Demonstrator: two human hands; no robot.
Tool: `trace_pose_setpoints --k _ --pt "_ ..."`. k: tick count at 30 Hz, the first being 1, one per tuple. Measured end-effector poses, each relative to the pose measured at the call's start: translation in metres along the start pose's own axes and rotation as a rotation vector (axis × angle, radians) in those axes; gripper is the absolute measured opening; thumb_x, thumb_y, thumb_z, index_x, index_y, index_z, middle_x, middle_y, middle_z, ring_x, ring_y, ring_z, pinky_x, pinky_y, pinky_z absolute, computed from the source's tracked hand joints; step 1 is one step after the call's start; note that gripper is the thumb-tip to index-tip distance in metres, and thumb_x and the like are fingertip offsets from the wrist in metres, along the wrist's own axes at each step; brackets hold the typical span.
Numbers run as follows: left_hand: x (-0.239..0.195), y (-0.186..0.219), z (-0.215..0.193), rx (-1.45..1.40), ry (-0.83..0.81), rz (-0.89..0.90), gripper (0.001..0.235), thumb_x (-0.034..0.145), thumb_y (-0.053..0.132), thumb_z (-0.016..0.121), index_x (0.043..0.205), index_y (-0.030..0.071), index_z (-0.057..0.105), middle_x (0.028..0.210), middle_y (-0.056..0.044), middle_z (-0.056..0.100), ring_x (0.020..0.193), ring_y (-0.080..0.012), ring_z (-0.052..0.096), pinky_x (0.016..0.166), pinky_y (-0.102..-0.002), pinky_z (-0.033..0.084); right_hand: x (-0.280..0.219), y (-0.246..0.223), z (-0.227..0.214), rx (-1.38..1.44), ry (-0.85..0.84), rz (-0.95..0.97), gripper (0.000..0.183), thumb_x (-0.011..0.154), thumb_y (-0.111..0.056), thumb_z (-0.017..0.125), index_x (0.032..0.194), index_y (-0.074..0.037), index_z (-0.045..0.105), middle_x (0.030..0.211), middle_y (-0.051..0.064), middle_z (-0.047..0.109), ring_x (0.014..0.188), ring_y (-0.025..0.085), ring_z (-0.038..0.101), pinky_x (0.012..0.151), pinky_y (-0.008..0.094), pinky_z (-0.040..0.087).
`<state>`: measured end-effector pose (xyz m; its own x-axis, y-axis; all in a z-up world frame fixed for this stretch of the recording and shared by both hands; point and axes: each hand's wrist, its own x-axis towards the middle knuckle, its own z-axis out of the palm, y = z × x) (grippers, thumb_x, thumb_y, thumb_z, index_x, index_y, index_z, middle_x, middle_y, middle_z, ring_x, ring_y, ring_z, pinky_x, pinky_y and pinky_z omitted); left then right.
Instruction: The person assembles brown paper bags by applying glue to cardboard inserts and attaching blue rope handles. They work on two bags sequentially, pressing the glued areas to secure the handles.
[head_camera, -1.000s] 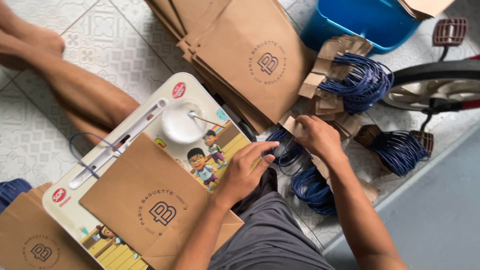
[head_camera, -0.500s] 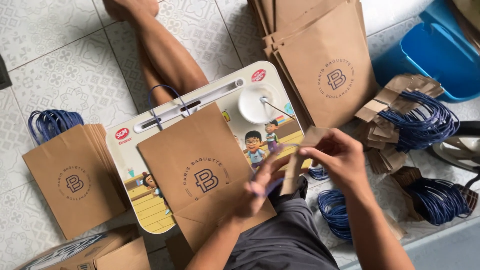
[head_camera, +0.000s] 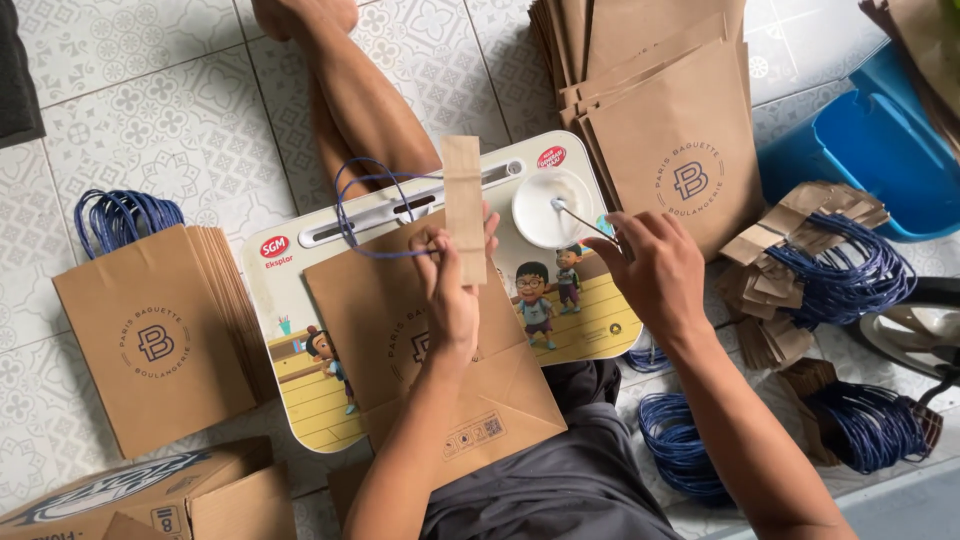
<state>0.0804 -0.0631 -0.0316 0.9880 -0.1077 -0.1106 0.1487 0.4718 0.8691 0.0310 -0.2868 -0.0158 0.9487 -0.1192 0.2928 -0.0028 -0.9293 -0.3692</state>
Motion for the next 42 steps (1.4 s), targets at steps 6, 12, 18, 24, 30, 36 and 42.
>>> trace_pose_setpoints --k 6,12,18,24,30,36,42 --pt "0.032 -0.03 0.004 0.047 0.016 -0.045 0.023 0.112 0.039 0.032 0.12 0.017 0.03 0.14 -0.038 0.048 0.13 -0.0479 0.054 0.105 -0.055 0.047 0.002 0.005 0.007 -0.081 0.119 -0.121 0.003 0.095 -0.011 0.08 0.099 -0.011 0.079 0.081 0.006 0.067 0.076 0.025 0.067 0.067 0.033 0.056" --pt "0.035 -0.034 0.015 0.028 0.052 -0.091 0.019 0.112 0.035 0.035 0.118 0.017 0.032 0.133 -0.027 0.049 0.128 -0.0446 0.056 0.104 -0.052 0.049 0.008 0.005 -0.004 0.023 0.162 -0.124 0.003 0.096 -0.005 0.081 0.097 -0.006 0.078 0.08 0.009 0.066 0.073 0.025 0.065 0.065 0.034 0.055" --pt "0.038 -0.038 0.015 0.089 0.045 -0.098 0.023 0.111 0.039 0.035 0.119 0.017 0.034 0.128 -0.026 0.05 0.127 -0.0402 0.057 0.102 -0.05 0.052 0.02 0.001 -0.005 0.133 0.114 -0.058 0.001 0.096 -0.003 0.079 0.095 -0.003 0.079 0.078 0.011 0.066 0.066 0.022 0.06 0.06 0.034 0.052" --pt "0.035 -0.029 0.015 0.09 0.031 -0.127 0.023 0.111 0.039 0.033 0.12 0.018 0.035 0.131 -0.029 0.048 0.129 -0.0409 0.055 0.103 -0.05 0.051 0.045 0.002 -0.002 0.181 -0.009 -0.031 0.005 0.095 -0.006 0.077 0.093 -0.002 0.079 0.075 0.011 0.065 0.065 0.023 0.061 0.06 0.035 0.05" --pt "0.036 -0.017 0.019 0.123 0.024 -0.142 0.024 0.111 0.04 0.033 0.12 0.018 0.034 0.137 -0.034 0.044 0.131 -0.0435 0.053 0.103 -0.049 0.052 0.065 0.008 0.001 0.198 -0.095 -0.038 0.008 0.096 -0.005 0.073 0.093 0.0 0.079 0.073 0.012 0.063 0.067 0.025 0.062 0.062 0.037 0.05" --pt "0.039 -0.018 0.016 0.224 -0.003 -0.154 0.028 0.111 0.043 0.031 0.122 0.018 0.035 0.134 -0.034 0.047 0.127 -0.0415 0.057 0.102 -0.046 0.053 0.078 0.013 0.0 0.198 -0.133 -0.051 0.01 0.096 -0.005 0.072 0.093 0.003 0.078 0.071 0.016 0.062 0.066 0.031 0.064 0.062 0.04 0.05" --pt "0.038 -0.011 0.019 0.27 -0.019 -0.153 0.028 0.111 0.044 0.03 0.123 0.019 0.035 0.128 -0.033 0.05 0.12 -0.0373 0.062 0.099 -0.042 0.055 0.082 0.005 -0.005 0.136 -0.183 -0.03 0.014 0.099 -0.005 0.07 0.093 0.003 0.08 0.071 0.015 0.064 0.066 0.025 0.065 0.06 0.034 0.051"
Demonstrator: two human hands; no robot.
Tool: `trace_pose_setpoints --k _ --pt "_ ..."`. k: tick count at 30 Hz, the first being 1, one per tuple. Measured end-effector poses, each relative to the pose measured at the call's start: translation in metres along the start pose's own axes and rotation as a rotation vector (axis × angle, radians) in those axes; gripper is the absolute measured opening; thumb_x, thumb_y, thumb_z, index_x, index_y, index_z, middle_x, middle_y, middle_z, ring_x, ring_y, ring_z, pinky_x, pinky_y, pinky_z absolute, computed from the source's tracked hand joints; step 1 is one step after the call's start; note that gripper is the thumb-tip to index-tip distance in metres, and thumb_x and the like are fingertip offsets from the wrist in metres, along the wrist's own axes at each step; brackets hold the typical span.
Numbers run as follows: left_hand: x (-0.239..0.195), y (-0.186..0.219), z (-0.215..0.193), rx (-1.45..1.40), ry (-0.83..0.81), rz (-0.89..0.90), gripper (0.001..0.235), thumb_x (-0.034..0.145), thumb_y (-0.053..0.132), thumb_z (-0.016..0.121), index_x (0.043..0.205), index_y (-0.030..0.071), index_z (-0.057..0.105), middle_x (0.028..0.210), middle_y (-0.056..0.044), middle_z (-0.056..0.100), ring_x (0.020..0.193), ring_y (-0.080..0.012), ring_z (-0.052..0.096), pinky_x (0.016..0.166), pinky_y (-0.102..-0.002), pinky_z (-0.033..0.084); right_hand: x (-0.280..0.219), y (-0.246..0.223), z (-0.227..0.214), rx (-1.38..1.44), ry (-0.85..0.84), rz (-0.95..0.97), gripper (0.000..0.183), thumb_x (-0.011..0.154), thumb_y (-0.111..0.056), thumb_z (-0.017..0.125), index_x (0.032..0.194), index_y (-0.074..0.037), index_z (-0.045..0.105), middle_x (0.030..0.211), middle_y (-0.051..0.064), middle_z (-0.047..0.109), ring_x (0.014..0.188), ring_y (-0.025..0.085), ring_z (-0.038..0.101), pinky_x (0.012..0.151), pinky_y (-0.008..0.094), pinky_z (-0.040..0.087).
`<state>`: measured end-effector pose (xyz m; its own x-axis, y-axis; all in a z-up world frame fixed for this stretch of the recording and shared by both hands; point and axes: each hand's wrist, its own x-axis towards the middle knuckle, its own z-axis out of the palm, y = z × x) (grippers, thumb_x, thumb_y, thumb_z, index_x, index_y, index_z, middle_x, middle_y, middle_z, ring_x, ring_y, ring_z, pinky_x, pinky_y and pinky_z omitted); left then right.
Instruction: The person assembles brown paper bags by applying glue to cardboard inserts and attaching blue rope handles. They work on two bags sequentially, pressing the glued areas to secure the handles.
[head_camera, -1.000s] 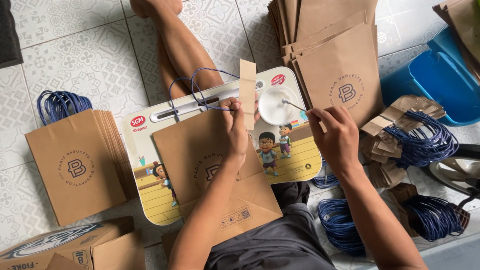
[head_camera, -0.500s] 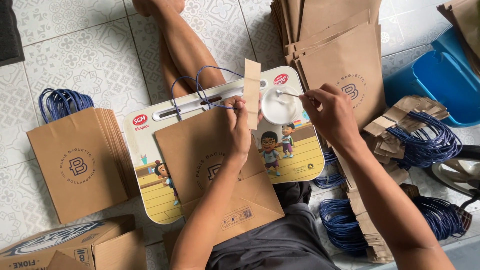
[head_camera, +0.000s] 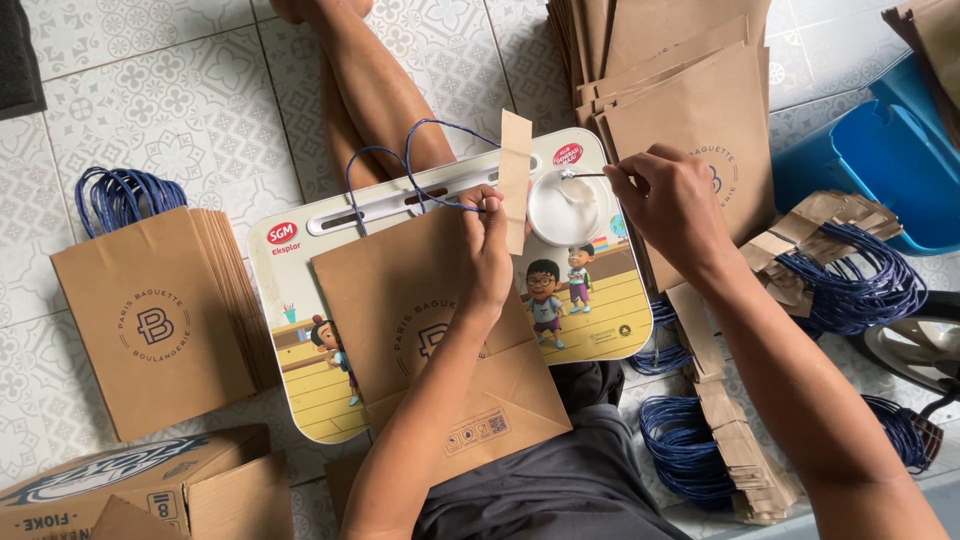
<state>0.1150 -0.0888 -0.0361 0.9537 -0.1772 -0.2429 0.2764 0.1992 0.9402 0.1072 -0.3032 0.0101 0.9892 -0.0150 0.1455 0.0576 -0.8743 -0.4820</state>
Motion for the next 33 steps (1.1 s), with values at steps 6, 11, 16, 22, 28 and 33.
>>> trace_pose_setpoints --k 6,11,16,22,28,33 --pt "0.003 -0.006 -0.004 0.053 -0.011 0.012 0.03 0.111 0.046 0.03 0.124 0.02 0.036 0.119 -0.03 0.055 0.112 -0.0339 0.064 0.096 -0.041 0.055 0.0 0.005 0.003 -0.039 -0.028 0.034 0.015 0.1 -0.008 0.071 0.094 0.002 0.08 0.07 0.014 0.064 0.064 0.024 0.065 0.059 0.034 0.051" --pt "0.005 -0.011 -0.009 0.108 -0.011 0.022 0.029 0.111 0.045 0.03 0.123 0.02 0.037 0.109 -0.027 0.06 0.108 -0.0312 0.067 0.093 -0.039 0.057 -0.002 0.015 0.007 -0.049 -0.038 0.055 0.016 0.1 -0.011 0.073 0.091 0.0 0.08 0.067 0.012 0.063 0.062 0.026 0.065 0.058 0.035 0.051" --pt "0.005 -0.012 -0.011 0.172 -0.008 0.031 0.029 0.111 0.046 0.03 0.121 0.021 0.037 0.105 -0.027 0.061 0.105 -0.0321 0.069 0.09 -0.039 0.058 -0.004 0.019 0.005 -0.025 -0.042 0.079 0.017 0.098 -0.013 0.074 0.087 -0.001 0.077 0.065 0.015 0.061 0.063 0.033 0.065 0.056 0.042 0.049" --pt "0.001 -0.008 -0.011 0.221 0.019 0.073 0.026 0.111 0.044 0.031 0.118 0.02 0.039 0.097 -0.019 0.06 0.1 -0.0262 0.065 0.09 -0.039 0.055 -0.01 0.024 -0.002 -0.017 -0.055 0.159 0.022 0.098 -0.015 0.073 0.079 -0.004 0.074 0.059 0.012 0.056 0.056 0.027 0.06 0.053 0.037 0.044" --pt "0.004 -0.025 -0.019 0.265 0.027 0.092 0.026 0.111 0.044 0.031 0.119 0.02 0.04 0.095 -0.017 0.056 0.098 -0.0287 0.064 0.091 -0.041 0.054 -0.021 0.016 -0.017 0.01 -0.081 0.228 0.028 0.098 -0.018 0.072 0.075 -0.002 0.07 0.06 0.016 0.056 0.056 0.032 0.058 0.054 0.041 0.043" --pt "-0.016 -0.008 -0.04 -0.076 -0.046 0.105 0.038 0.109 0.028 0.039 0.142 0.011 0.045 0.138 -0.022 0.056 0.108 -0.0278 0.066 0.1 -0.04 0.054 -0.043 -0.015 -0.042 0.133 0.058 0.004 0.015 0.102 -0.009 0.076 0.09 0.0 0.077 0.068 0.013 0.06 0.058 0.022 0.053 0.053 0.033 0.037"
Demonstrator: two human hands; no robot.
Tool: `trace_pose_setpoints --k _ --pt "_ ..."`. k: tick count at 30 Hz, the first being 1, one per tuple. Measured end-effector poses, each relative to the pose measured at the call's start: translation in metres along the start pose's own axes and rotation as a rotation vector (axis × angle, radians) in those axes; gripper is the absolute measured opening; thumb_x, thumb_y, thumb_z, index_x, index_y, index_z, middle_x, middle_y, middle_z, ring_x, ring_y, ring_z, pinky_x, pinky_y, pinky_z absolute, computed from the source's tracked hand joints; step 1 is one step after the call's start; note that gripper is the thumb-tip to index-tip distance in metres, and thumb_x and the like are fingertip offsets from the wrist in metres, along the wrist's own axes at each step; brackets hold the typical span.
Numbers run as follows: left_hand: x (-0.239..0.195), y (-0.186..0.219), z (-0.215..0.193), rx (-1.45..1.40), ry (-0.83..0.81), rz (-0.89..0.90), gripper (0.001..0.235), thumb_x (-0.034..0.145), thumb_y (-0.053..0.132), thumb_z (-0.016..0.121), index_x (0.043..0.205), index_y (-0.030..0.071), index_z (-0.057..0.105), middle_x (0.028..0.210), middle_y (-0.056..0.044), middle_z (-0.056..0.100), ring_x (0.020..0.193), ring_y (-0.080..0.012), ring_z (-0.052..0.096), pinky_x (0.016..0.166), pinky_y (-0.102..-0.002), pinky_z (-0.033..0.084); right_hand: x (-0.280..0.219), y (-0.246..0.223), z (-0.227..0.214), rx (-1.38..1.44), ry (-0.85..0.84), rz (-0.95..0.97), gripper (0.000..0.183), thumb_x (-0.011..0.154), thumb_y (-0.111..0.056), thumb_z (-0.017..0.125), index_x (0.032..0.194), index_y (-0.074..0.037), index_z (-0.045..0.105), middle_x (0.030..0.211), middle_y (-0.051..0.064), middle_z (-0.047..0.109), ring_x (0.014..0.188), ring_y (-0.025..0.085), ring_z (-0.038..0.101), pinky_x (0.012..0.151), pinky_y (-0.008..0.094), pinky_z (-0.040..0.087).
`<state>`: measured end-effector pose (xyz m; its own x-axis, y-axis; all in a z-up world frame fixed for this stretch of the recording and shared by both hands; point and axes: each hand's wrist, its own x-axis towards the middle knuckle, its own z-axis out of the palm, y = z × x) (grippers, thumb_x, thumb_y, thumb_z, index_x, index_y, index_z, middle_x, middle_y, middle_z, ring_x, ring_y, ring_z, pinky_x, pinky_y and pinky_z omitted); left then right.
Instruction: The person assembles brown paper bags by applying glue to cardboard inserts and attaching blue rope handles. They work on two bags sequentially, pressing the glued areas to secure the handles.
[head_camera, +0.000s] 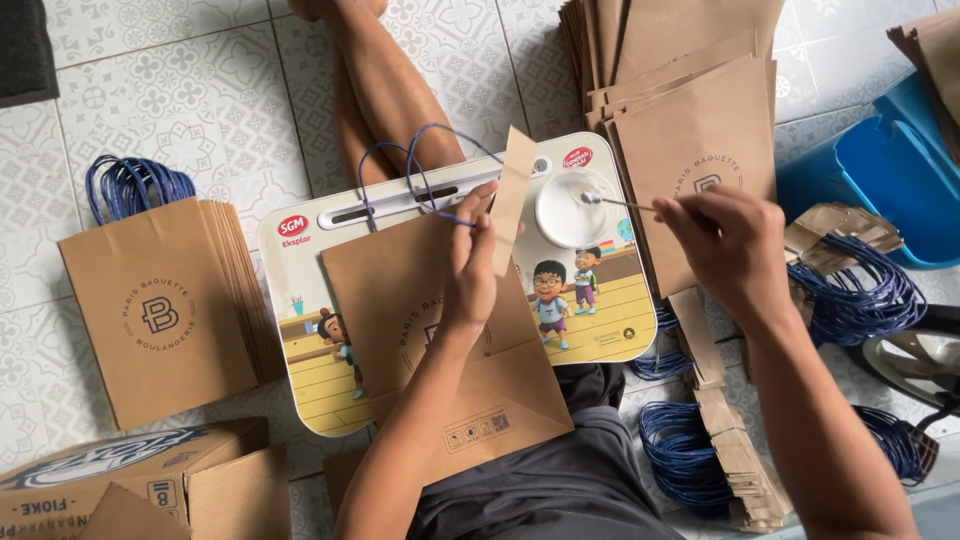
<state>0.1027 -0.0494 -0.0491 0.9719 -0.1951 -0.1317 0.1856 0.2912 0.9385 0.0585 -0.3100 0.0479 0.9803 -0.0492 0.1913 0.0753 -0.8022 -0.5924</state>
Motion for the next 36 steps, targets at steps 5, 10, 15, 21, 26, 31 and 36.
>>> trace_pose_setpoints --k 5,10,15,21,26,31,36 --pt "-0.04 0.048 -0.017 -0.287 -0.011 -0.24 0.054 0.101 0.023 0.046 0.152 0.006 0.043 0.129 -0.029 0.067 0.102 -0.036 0.072 0.096 -0.038 0.056 -0.047 -0.03 0.02 -0.013 0.063 -0.128 0.036 0.103 -0.028 0.069 0.079 -0.001 0.071 0.061 0.003 0.05 0.053 0.011 0.04 0.047 0.029 0.029" --pt "-0.068 0.02 -0.04 -0.332 0.007 -0.204 0.058 0.096 0.02 0.046 0.149 -0.002 0.049 0.143 -0.028 0.057 0.126 -0.0318 0.06 0.103 -0.049 0.052 -0.086 -0.061 0.073 0.234 0.196 -0.135 0.003 0.092 -0.007 0.08 0.09 -0.008 0.082 0.062 0.003 0.054 0.051 0.016 0.049 0.052 0.029 0.045" --pt "-0.077 0.006 -0.048 -0.414 0.002 -0.176 0.062 0.094 0.019 0.046 0.151 -0.004 0.046 0.147 -0.029 0.053 0.134 -0.0329 0.054 0.112 -0.048 0.044 -0.109 -0.066 0.119 0.191 0.24 -0.248 0.004 0.091 -0.002 0.078 0.094 -0.003 0.081 0.064 0.006 0.054 0.053 0.019 0.051 0.053 0.03 0.048" --pt "-0.077 -0.012 -0.055 -0.439 -0.038 -0.082 0.063 0.096 0.021 0.043 0.154 -0.005 0.041 0.15 -0.03 0.05 0.138 -0.0328 0.051 0.114 -0.046 0.042 -0.113 -0.071 0.131 0.002 0.221 -0.443 0.009 0.088 0.001 0.079 0.097 0.002 0.08 0.067 0.012 0.058 0.055 0.021 0.054 0.054 0.032 0.05" --pt "-0.075 -0.043 -0.068 -0.571 -0.067 -0.114 0.063 0.096 0.02 0.043 0.154 -0.005 0.039 0.147 -0.029 0.053 0.129 -0.0262 0.059 0.103 -0.04 0.053 -0.11 -0.052 0.129 -0.033 0.207 -0.532 0.008 0.088 0.005 0.078 0.095 0.002 0.081 0.062 0.012 0.057 0.052 0.022 0.052 0.051 0.033 0.046" --pt "-0.075 -0.027 -0.063 -0.434 -0.061 -0.081 0.06 0.097 0.017 0.038 0.151 -0.006 0.043 0.142 -0.03 0.058 0.132 -0.0292 0.056 0.109 -0.042 0.047 -0.124 -0.079 0.142 0.02 0.205 -0.506 0.011 0.083 0.005 0.08 0.094 0.001 0.08 0.063 0.011 0.056 0.051 0.022 0.052 0.052 0.032 0.049" --pt "-0.075 -0.036 -0.068 -0.431 -0.072 -0.103 0.062 0.096 0.019 0.039 0.153 -0.005 0.042 0.141 -0.03 0.059 0.124 -0.0285 0.062 0.1 -0.04 0.054 -0.128 -0.056 0.139 -0.007 0.231 -0.452 0.005 0.091 0.005 0.074 0.092 0.002 0.078 0.063 0.01 0.051 0.052 0.025 0.049 0.053 0.037 0.046"
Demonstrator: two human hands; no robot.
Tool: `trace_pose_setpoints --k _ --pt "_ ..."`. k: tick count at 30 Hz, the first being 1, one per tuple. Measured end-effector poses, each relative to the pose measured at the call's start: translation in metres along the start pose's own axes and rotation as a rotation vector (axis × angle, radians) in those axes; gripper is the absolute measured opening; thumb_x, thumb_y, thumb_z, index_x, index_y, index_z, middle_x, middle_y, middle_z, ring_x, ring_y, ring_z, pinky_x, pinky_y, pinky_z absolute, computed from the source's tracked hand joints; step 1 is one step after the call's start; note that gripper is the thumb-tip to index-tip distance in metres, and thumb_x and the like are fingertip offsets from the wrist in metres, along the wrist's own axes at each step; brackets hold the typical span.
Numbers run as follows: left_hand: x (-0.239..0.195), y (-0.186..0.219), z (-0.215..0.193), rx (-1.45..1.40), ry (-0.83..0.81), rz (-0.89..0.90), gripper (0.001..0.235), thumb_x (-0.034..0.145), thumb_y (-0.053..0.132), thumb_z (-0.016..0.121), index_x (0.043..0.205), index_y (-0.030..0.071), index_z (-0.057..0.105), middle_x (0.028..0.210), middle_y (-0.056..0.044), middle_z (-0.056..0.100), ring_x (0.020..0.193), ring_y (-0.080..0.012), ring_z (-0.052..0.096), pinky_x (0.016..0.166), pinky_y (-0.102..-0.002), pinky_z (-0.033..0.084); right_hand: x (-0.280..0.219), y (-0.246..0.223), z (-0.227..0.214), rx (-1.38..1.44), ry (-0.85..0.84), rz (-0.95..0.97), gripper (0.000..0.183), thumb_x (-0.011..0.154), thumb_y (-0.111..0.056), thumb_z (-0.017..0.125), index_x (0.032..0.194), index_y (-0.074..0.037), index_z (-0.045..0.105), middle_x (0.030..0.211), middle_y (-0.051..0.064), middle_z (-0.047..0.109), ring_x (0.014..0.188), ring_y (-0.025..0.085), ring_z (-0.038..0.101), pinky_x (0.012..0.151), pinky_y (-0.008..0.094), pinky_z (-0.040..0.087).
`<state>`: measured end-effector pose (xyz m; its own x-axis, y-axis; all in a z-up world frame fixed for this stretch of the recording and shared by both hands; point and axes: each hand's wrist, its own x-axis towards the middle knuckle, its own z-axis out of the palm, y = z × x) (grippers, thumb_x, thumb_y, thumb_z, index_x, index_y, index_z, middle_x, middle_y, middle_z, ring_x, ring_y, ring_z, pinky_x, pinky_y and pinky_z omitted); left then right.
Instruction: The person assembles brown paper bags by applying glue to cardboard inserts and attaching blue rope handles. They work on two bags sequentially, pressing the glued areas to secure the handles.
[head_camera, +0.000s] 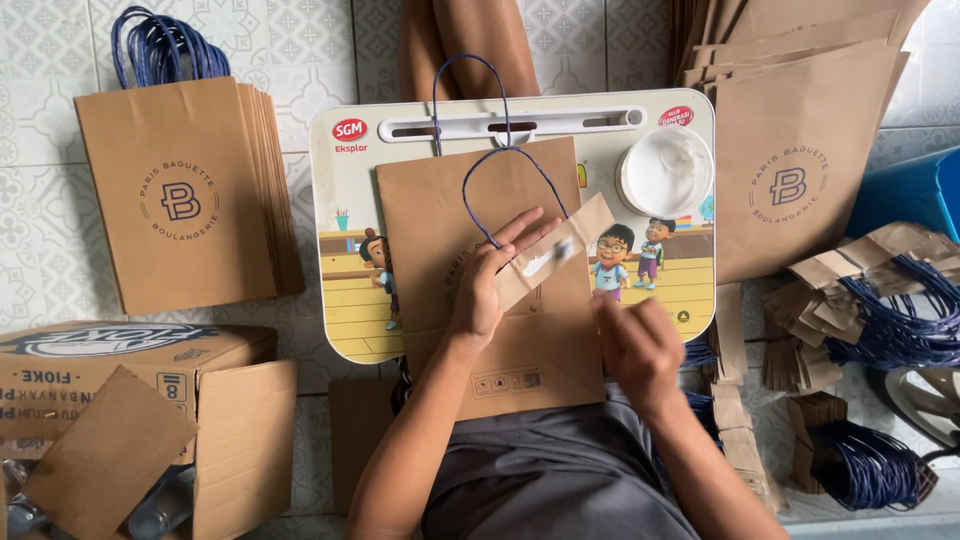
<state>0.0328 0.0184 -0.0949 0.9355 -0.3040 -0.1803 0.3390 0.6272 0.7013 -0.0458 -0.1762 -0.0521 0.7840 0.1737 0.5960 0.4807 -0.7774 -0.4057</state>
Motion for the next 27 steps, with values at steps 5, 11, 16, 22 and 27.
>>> trace_pose_setpoints --k 5,11,16,22,27 --pt "0.002 0.004 0.005 -0.036 -0.012 -0.033 0.062 0.095 0.018 0.039 0.153 -0.006 0.042 0.139 -0.03 0.06 0.12 -0.0255 0.065 0.097 -0.037 0.056 0.003 0.006 -0.002 0.033 -0.021 0.018 0.006 0.09 0.003 0.073 0.088 -0.001 0.077 0.063 0.009 0.051 0.052 0.025 0.051 0.053 0.036 0.047" --pt "0.001 0.006 0.01 -0.047 -0.012 -0.043 0.061 0.096 0.017 0.038 0.152 -0.006 0.043 0.139 -0.031 0.059 0.128 -0.0331 0.06 0.107 -0.046 0.051 0.01 -0.009 0.0 0.049 -0.044 0.008 0.005 0.086 0.002 0.078 0.087 -0.002 0.079 0.061 0.01 0.055 0.049 0.023 0.051 0.052 0.032 0.048" --pt "0.002 0.007 0.009 0.044 -0.004 0.014 0.058 0.097 0.017 0.037 0.15 -0.005 0.046 0.14 -0.031 0.059 0.132 -0.0339 0.058 0.111 -0.045 0.047 0.025 0.025 -0.008 -0.099 0.03 -0.001 0.006 0.096 0.004 0.075 0.09 0.003 0.077 0.063 0.01 0.049 0.051 0.024 0.049 0.054 0.036 0.047" --pt "-0.002 0.003 0.008 -0.076 0.005 -0.019 0.061 0.097 0.018 0.039 0.153 -0.006 0.041 0.142 -0.033 0.056 0.132 -0.0354 0.055 0.111 -0.05 0.045 0.01 0.006 -0.003 -0.13 -0.054 -0.042 0.013 0.087 0.006 0.077 0.08 -0.006 0.077 0.06 0.009 0.053 0.051 0.023 0.051 0.052 0.034 0.046" --pt "0.001 0.008 0.011 0.011 -0.006 0.01 0.058 0.097 0.018 0.038 0.151 -0.005 0.045 0.141 -0.033 0.057 0.133 -0.0357 0.055 0.113 -0.048 0.044 0.017 0.026 -0.007 -0.105 0.019 0.051 0.004 0.095 0.003 0.077 0.092 0.003 0.078 0.066 0.01 0.052 0.054 0.024 0.053 0.056 0.036 0.048"
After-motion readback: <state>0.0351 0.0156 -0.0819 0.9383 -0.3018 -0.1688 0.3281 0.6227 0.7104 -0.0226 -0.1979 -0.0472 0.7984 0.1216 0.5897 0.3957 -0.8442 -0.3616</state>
